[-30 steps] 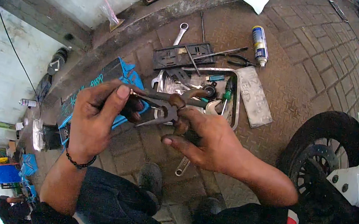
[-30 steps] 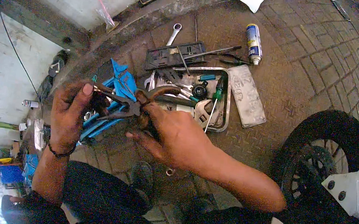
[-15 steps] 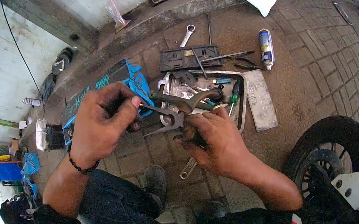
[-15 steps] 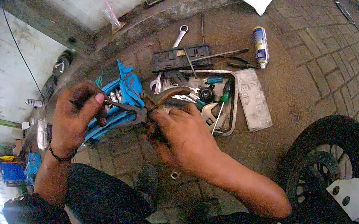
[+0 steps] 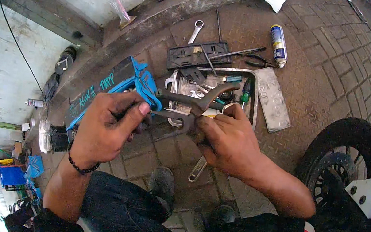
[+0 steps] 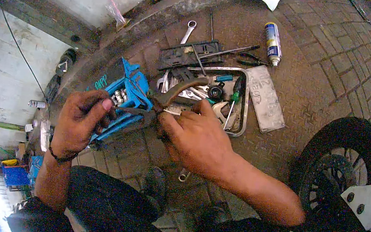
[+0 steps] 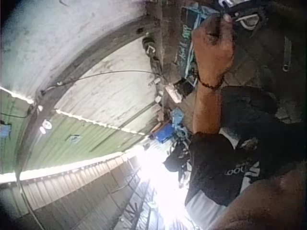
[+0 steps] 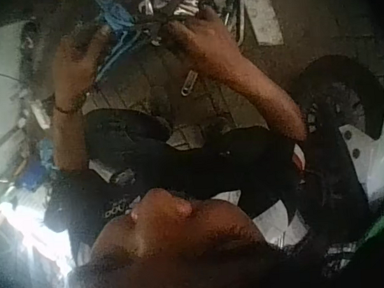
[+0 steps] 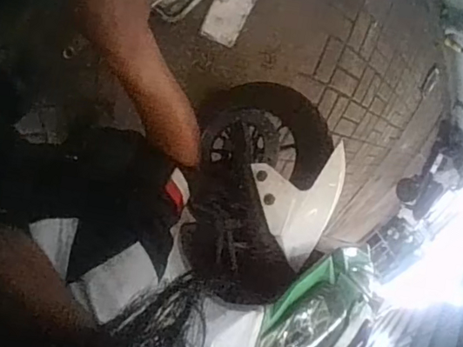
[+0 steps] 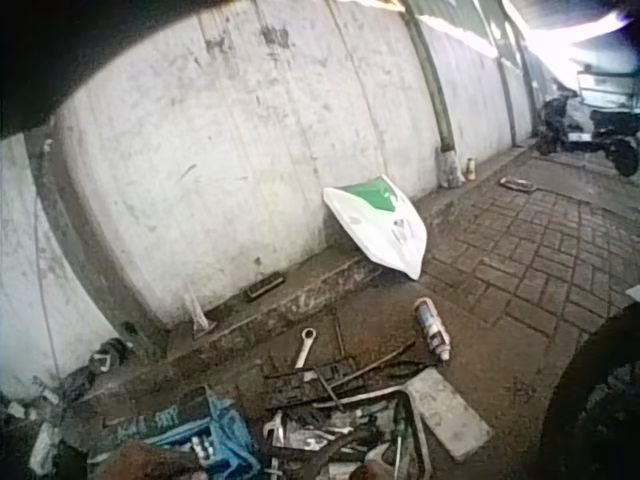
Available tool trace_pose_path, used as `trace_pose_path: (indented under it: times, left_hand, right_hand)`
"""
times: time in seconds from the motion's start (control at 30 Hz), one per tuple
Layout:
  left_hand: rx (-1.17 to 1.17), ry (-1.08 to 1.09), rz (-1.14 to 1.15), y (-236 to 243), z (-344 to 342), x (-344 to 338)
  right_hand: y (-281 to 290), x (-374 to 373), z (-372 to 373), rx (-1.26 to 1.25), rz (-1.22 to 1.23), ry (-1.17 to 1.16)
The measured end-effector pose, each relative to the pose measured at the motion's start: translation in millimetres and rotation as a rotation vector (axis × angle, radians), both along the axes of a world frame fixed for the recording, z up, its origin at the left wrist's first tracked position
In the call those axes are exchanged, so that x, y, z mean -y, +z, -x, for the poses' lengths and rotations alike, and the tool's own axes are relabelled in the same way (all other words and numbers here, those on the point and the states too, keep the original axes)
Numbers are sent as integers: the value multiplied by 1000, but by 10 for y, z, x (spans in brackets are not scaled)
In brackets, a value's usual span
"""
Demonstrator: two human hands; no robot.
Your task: The person cleans and reassembles a small mechanical component by hand using pliers and a screwdriver while working over a tray of tools.
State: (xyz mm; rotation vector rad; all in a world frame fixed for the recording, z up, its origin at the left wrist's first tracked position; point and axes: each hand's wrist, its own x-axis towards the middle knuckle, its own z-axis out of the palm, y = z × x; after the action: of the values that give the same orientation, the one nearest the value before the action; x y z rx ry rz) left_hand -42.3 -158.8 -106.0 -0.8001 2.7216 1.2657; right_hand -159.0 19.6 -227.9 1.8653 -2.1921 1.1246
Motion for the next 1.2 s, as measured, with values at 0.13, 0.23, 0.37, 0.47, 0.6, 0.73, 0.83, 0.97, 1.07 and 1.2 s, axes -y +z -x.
trace_pose_path:
  times: [0.13,0.23,0.37,0.47,0.6,0.73,0.83,0.97,1.07,1.2]
  left_hand:
    - [-10,24,-117,-61,-26,20]
    - [26,39,-163,-52,-35,37]
    - [88,39,-243,-37,-21,67]
    - [19,119,-306,-107,-10,21]
    - [-140,6,-91,-184,-15,34]
    - [-178,-88,-24,-203,14,74]
    - [-194,-160,54,-211,20,109]
    - [-156,-179,183,-145,22,40]
    - [-244,-148,164,-195,27,-11]
    - [-292,-230,213,-205,8,45]
  right_hand:
    - [-96,14,18,-182,124,-76]
    - [-108,27,32,-317,164,-133]
    - [-33,-18,108,-466,215,-189]
    - [-54,-28,140,-435,178,-181]
    - [-3,-6,121,-5,-42,-19]
    - [19,-16,97,267,-113,65]
    - [162,-43,78,489,-152,13]
    - [144,-41,81,531,-184,64]
    - [219,-52,85,732,-237,131]
    - [86,-22,64,904,-71,246]
